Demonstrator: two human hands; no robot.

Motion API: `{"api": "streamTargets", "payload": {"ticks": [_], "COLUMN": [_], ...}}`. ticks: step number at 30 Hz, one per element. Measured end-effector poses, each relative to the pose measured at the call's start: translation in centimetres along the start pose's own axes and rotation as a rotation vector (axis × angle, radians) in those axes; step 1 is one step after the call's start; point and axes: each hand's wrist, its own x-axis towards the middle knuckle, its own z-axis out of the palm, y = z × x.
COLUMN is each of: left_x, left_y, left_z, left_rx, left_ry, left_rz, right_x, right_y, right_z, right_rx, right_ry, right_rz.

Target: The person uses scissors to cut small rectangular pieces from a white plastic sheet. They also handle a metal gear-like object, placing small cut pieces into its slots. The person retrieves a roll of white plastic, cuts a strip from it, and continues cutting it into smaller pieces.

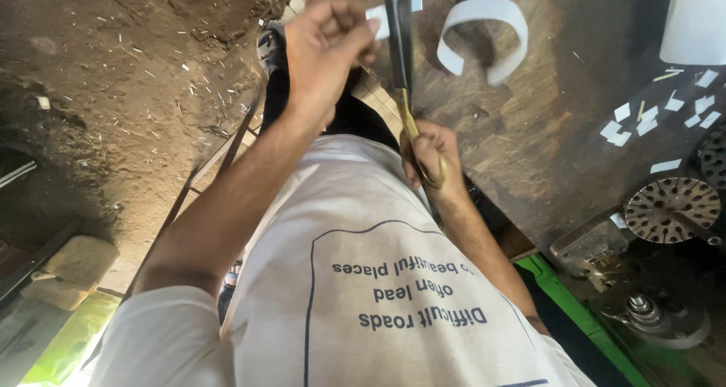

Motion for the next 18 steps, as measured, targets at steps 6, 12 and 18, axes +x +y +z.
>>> {"api": "streamTargets", "payload": {"ticks": [6, 12, 18], "left_x": [1.8, -3.5, -3.8], "left_y": [0.6, 1.1, 1.0], "left_z": [0.3, 2.4, 7.0], "left_rx": [0.213, 0.613, 0.939], "left_ry": [-0.047, -0.301, -0.727], "left_rz": [0.166, 0.354, 0.654], "right_x": [-4.1, -10.9, -14.6], "right_y": [0.4, 0.9, 1.3], "right_z": [-3.0, -7.4, -10.3], "right_rx": [0.09, 0.097, 0.089], "right_ry": [0.016, 0.071, 0.252], "right_rz": [-0.098, -0.137, -0.165]}}
